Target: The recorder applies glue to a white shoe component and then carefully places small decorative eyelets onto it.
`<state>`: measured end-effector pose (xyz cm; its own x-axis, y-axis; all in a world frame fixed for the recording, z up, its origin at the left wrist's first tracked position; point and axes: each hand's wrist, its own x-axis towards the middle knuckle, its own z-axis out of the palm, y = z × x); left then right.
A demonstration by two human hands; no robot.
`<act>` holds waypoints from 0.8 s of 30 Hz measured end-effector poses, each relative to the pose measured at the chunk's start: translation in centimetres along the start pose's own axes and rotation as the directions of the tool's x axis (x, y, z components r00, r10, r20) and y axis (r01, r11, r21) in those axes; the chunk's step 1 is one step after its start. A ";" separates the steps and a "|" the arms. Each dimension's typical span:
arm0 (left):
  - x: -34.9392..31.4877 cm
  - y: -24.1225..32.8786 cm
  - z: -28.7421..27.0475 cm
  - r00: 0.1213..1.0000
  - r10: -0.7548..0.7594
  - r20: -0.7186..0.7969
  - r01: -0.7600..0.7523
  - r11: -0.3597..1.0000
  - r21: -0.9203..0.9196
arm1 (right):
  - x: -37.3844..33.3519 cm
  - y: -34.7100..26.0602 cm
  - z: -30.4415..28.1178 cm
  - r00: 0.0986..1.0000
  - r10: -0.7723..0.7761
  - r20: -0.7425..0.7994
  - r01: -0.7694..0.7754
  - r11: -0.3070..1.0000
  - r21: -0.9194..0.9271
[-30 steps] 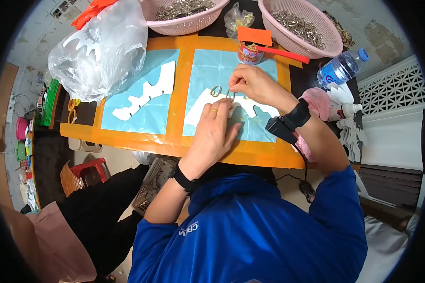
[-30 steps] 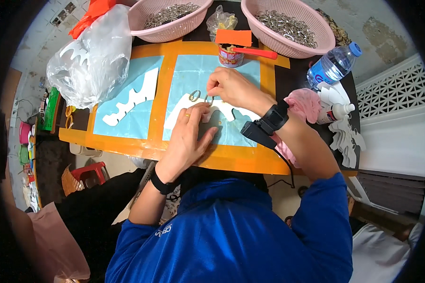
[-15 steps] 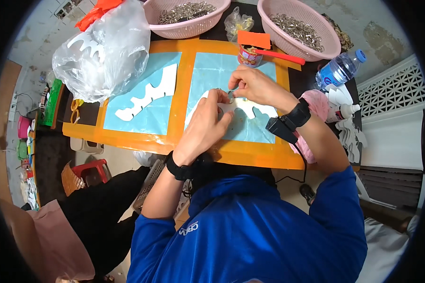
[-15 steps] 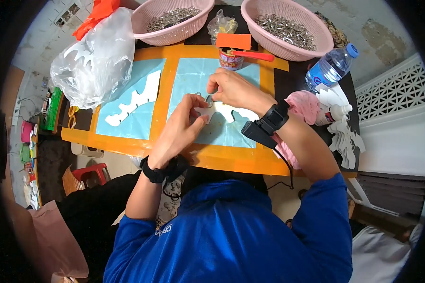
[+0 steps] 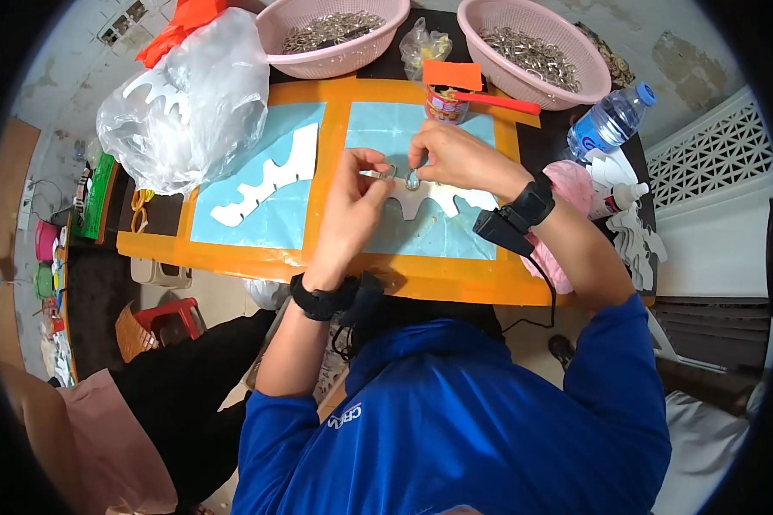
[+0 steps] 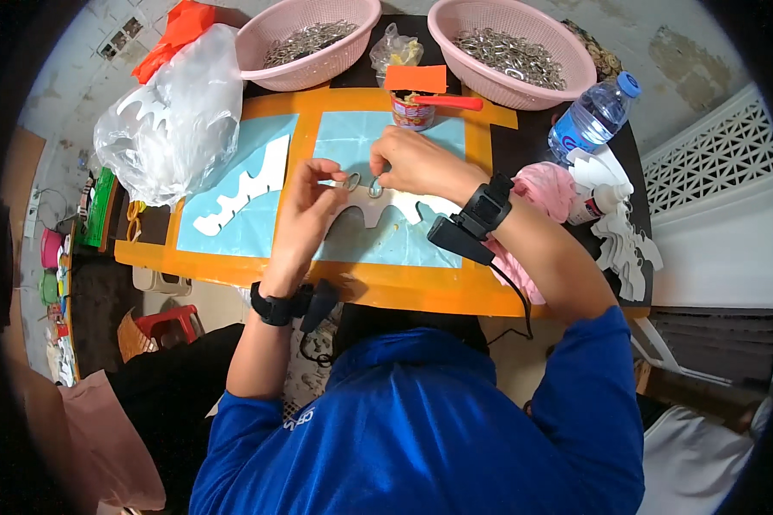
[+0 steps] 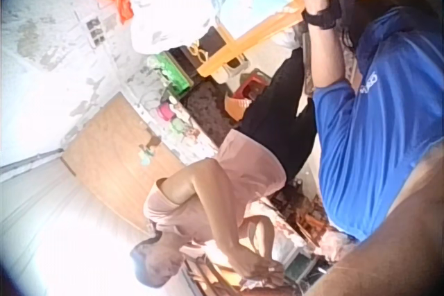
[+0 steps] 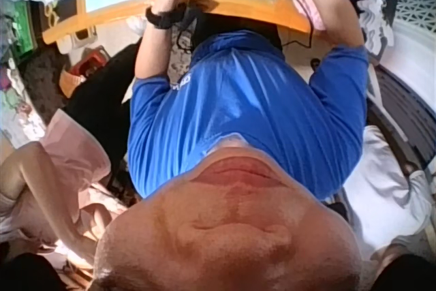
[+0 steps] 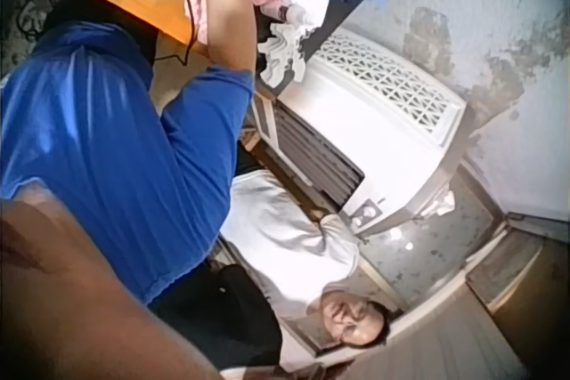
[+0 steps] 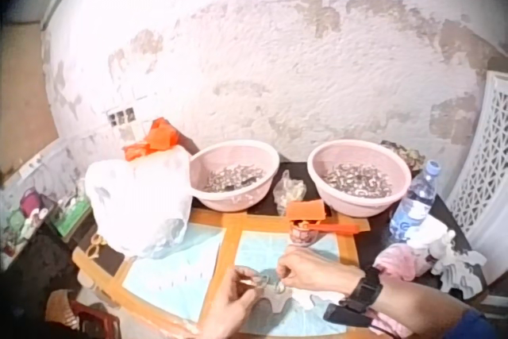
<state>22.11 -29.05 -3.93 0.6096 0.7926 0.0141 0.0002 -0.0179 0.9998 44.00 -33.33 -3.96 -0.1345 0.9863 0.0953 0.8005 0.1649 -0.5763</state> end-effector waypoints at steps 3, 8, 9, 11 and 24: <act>0.2 1.5 -2.1 0.998 0.061 -0.035 -0.060 0.998 0.027 | 0.2 -0.7 -0.5 0.999 0.032 0.007 -0.032 0.999 0.008; 3.5 6.0 -6.9 0.963 0.267 0.035 -0.256 0.866 0.429 | -0.3 -0.2 -0.1 0.994 -0.065 -0.083 0.068 0.997 0.038; 5.3 7.4 -7.3 0.952 0.300 0.062 -0.290 0.818 0.496 | -0.5 -0.4 -0.6 0.993 -0.046 -0.104 0.054 0.996 0.076; 11.7 8.7 -8.3 0.926 0.319 0.205 -0.376 0.711 0.594 | -1.4 -1.6 -1.5 0.986 0.016 -0.169 0.012 0.986 0.167; 35.0 -0.4 -13.1 0.989 -0.020 0.146 -0.147 -0.059 0.987 | -9.7 -8.7 -5.1 0.996 0.057 -0.069 -0.025 0.921 0.390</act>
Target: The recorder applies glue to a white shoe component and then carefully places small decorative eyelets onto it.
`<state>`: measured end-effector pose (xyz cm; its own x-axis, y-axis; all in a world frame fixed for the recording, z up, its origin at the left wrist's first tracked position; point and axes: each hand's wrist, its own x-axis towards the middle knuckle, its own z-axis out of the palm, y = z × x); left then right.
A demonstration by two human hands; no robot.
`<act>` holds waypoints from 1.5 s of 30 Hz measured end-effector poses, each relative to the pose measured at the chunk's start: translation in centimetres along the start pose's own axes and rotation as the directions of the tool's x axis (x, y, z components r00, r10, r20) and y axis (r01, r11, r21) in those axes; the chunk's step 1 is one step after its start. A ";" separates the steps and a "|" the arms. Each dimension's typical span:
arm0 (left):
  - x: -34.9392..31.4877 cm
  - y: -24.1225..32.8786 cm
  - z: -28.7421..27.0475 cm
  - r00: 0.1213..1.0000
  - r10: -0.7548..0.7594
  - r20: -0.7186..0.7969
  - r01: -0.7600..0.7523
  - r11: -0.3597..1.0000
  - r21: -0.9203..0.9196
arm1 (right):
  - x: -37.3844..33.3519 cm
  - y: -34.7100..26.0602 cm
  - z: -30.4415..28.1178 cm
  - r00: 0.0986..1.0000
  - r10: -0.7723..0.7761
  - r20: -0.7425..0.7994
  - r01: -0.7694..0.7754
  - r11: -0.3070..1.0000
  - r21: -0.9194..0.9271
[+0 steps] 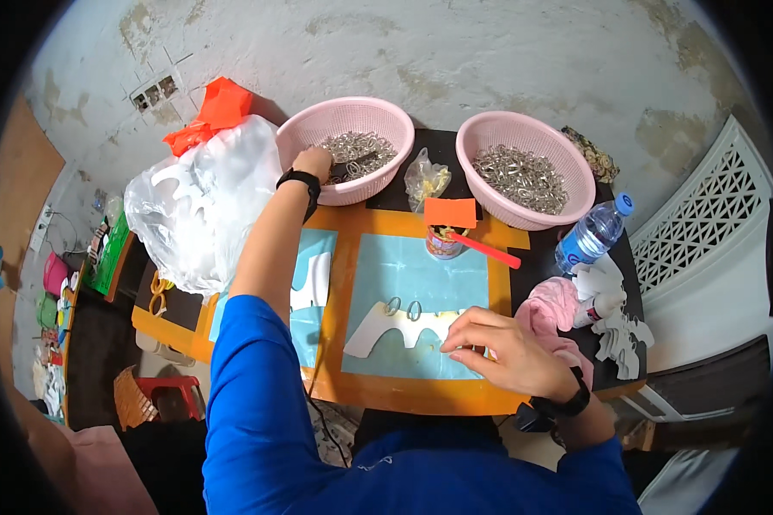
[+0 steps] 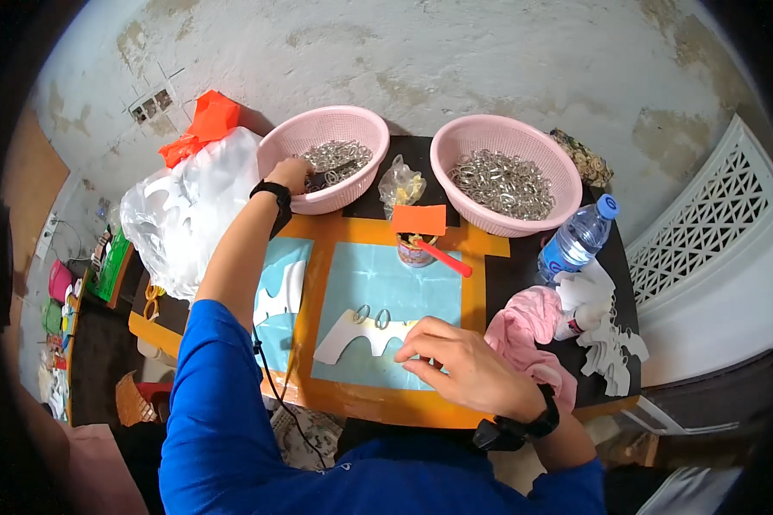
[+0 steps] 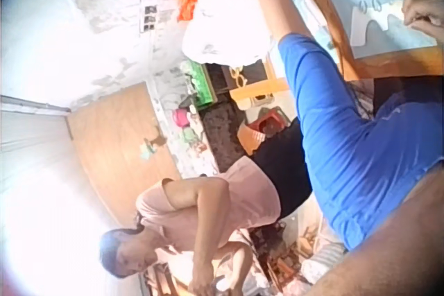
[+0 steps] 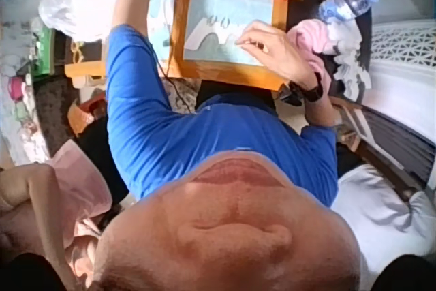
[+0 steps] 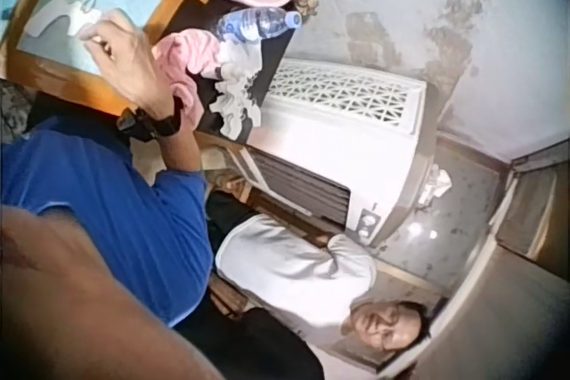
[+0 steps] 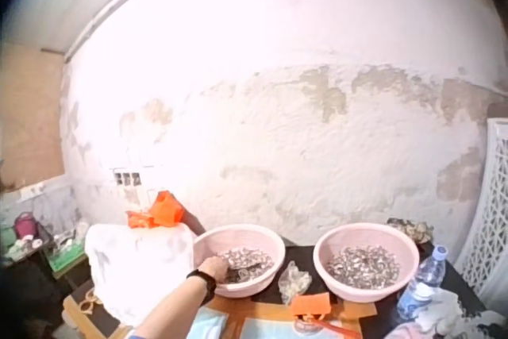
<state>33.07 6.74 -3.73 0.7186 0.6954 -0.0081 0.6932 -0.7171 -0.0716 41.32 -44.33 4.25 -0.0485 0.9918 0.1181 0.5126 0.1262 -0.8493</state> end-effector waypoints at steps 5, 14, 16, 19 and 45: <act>-1.2 -0.1 -1.6 0.982 -0.149 -0.116 0.133 0.981 -0.139 | -0.8 0.3 0.0 0.998 -0.035 -0.050 0.033 0.999 -0.040; -4.5 -1.5 -5.0 0.957 -0.101 -0.270 -0.109 0.738 -0.665 | -2.0 -0.6 0.3 0.996 -0.055 -0.071 0.053 0.998 -0.025; -5.5 -1.0 -5.7 0.966 -0.106 -0.238 -0.137 0.568 -0.811 | -1.8 -1.2 0.3 0.998 -0.028 -0.049 0.027 0.999 -0.027; -6.8 0.2 -6.7 0.960 -0.113 -0.256 -0.177 0.463 -0.869 | -1.5 -1.3 0.8 0.996 -0.071 -0.050 0.069 0.997 -0.035; -28.6 15.0 -10.5 0.902 0.192 -0.387 -0.409 0.090 -0.908 | 6.4 0.6 2.0 0.940 0.090 -0.330 0.105 0.843 0.528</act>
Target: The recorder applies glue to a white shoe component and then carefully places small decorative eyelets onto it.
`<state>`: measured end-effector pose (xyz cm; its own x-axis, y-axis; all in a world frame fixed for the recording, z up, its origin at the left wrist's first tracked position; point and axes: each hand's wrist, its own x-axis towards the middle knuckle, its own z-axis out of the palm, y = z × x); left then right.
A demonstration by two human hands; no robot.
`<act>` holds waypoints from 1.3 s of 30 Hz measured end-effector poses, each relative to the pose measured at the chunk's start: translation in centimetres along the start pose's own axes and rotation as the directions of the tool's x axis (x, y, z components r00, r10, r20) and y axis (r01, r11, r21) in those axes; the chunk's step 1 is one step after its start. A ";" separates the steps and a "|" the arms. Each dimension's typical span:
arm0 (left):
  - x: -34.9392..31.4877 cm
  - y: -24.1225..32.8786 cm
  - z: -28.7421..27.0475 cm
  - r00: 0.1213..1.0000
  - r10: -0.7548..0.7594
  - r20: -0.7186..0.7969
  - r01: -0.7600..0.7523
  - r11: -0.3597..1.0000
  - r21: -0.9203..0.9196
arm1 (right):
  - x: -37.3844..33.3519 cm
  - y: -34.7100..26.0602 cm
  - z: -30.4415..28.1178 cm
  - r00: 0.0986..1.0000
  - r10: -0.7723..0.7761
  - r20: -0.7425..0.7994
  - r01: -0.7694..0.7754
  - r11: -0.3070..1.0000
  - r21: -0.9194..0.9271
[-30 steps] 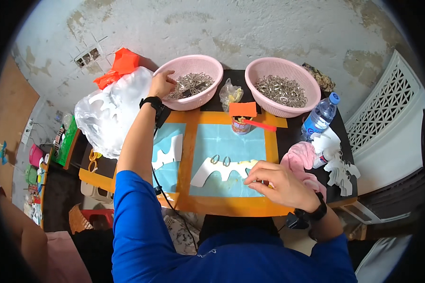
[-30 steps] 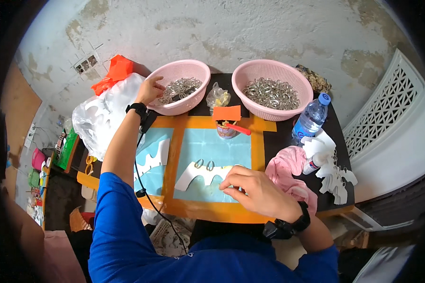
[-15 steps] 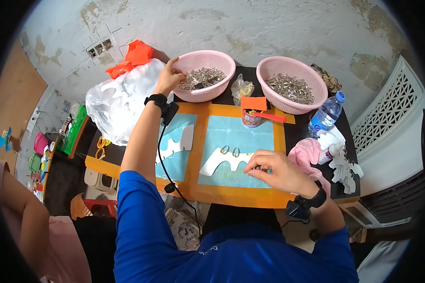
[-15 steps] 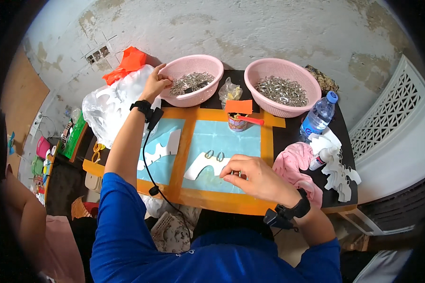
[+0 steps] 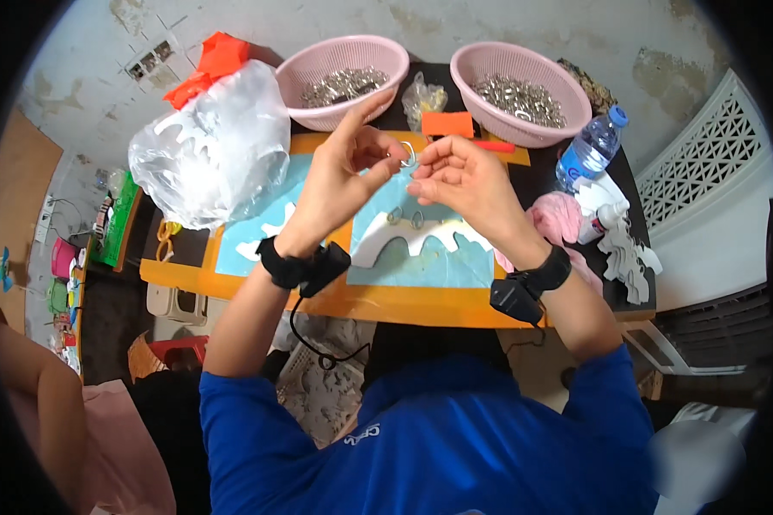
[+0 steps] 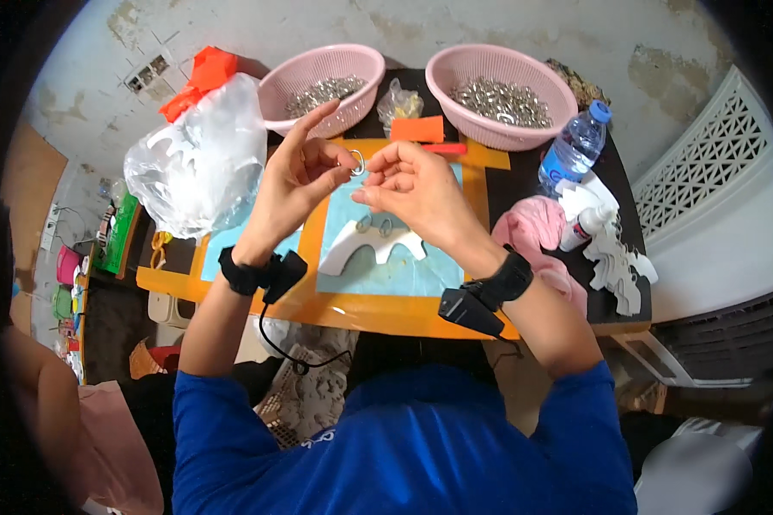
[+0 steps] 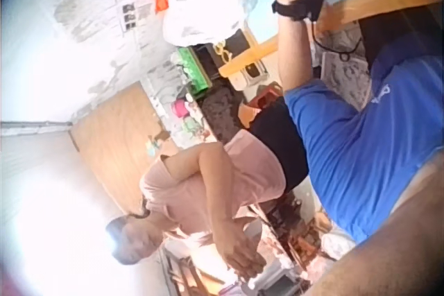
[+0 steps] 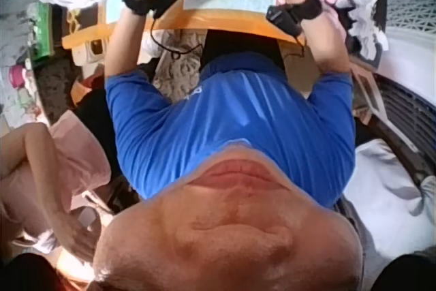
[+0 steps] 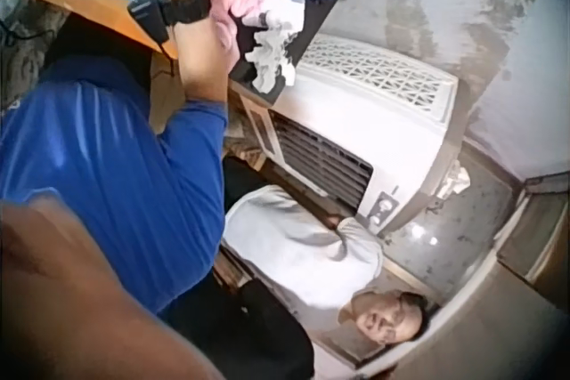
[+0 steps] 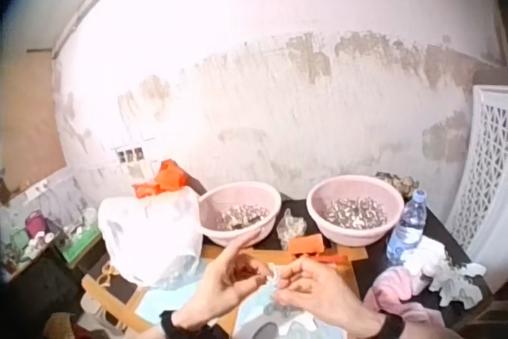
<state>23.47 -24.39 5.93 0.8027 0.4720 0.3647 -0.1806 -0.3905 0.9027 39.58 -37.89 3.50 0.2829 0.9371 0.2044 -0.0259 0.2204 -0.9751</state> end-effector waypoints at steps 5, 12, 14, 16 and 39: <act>-3.5 -1.5 4.3 0.992 -0.048 -0.115 0.046 0.999 -0.017 | -1.9 1.7 -0.8 1.000 0.017 -0.007 -0.017 0.996 0.086; -8.0 -1.3 5.3 0.937 -0.201 -0.285 0.160 0.974 -0.161 | -2.7 1.2 -5.0 0.984 0.175 0.007 -0.173 0.979 -0.111; -10.2 -1.5 6.0 0.958 -0.261 -0.120 0.256 0.965 -0.060 | -1.8 2.1 -6.0 0.967 0.247 0.058 -0.225 0.941 -0.252; -11.6 -2.2 7.5 0.969 -0.247 -0.014 0.247 0.964 0.102 | -0.2 3.7 -6.9 0.949 0.248 0.196 -0.146 0.893 -0.426; -10.2 -5.7 13.1 1.000 -0.015 0.023 -0.004 0.750 0.662 | 3.1 7.6 -5.9 0.898 0.295 0.325 0.014 0.720 -0.694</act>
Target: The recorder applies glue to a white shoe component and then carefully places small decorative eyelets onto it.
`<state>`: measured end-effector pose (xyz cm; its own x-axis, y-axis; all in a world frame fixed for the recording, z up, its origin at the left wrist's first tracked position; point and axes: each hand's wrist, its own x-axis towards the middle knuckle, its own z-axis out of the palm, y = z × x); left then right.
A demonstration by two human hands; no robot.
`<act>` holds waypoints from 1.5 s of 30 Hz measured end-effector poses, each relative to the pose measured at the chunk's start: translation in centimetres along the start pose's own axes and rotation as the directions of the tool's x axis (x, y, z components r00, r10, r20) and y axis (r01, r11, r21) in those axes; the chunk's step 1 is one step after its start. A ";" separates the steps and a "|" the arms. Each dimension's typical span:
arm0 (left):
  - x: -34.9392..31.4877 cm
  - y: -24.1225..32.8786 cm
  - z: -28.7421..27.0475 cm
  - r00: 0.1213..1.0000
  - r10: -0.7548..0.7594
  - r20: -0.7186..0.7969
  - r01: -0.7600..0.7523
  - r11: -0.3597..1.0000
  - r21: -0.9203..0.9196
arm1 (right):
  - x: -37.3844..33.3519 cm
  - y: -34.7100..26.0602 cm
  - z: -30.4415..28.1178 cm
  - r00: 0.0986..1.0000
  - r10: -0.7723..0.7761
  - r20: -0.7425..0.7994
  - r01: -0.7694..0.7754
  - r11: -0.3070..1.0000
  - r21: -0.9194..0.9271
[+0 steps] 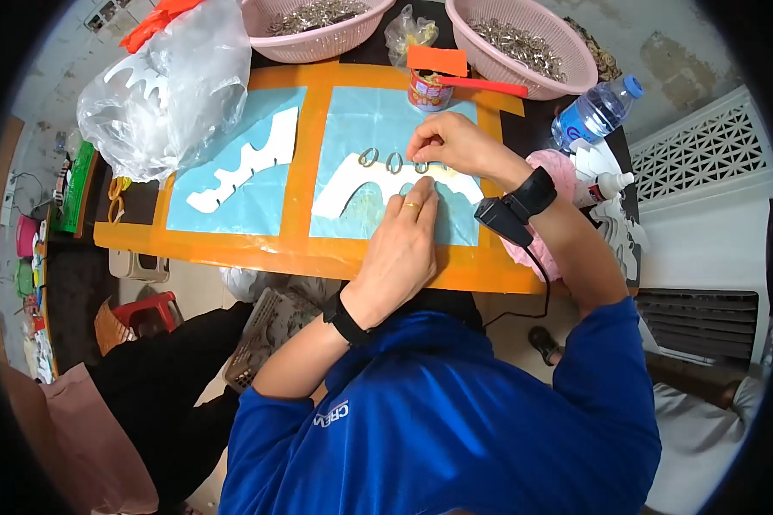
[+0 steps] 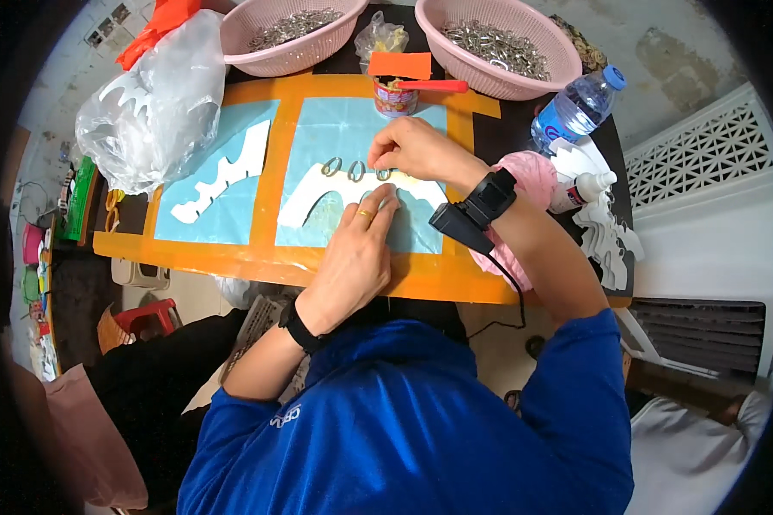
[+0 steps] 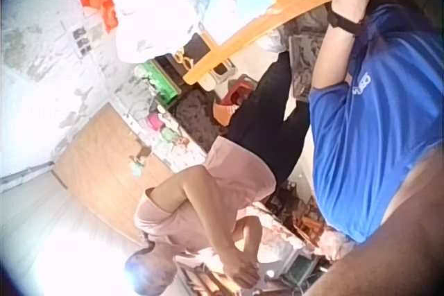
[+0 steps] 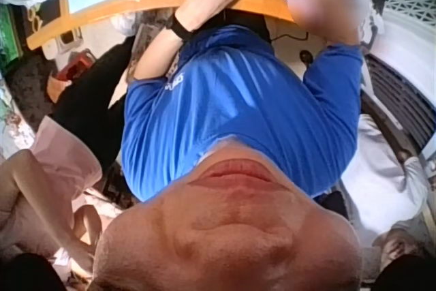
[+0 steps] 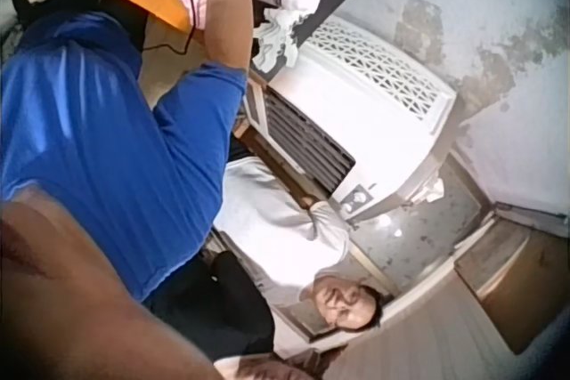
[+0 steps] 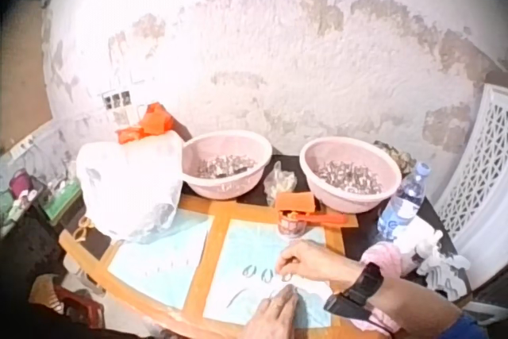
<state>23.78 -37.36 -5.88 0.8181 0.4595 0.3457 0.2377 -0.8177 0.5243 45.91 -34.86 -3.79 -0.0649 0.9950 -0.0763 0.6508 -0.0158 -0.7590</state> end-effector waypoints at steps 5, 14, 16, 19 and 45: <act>0.3 -0.1 -0.1 0.999 0.039 0.005 -0.039 0.999 0.030 | -0.3 0.2 0.3 0.999 -0.035 -0.034 0.035 0.999 -0.014; 0.9 0.0 -0.4 0.998 0.014 0.058 -0.015 1.000 0.016 | -0.5 0.6 0.7 0.996 -0.060 -0.072 0.059 0.998 -0.015; 0.9 0.0 -0.4 0.998 0.022 0.060 -0.023 0.999 0.028 | -0.5 0.7 0.8 0.994 -0.075 -0.084 0.073 0.997 -0.027; 1.0 -0.2 -0.4 0.997 0.024 0.069 -0.026 0.999 0.041 | -0.7 0.8 0.8 0.991 -0.088 -0.096 0.085 0.996 -0.037; 1.3 0.2 -1.1 0.992 -0.059 0.113 0.060 0.998 -0.008 | -0.5 1.9 0.1 0.993 -0.080 -0.085 0.081 0.997 0.010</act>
<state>24.32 -36.51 -4.49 0.8565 0.4648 0.2244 0.2823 -0.7859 0.5502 47.11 -35.42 -5.23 -0.0520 0.9978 0.0400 0.6361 0.0640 -0.7690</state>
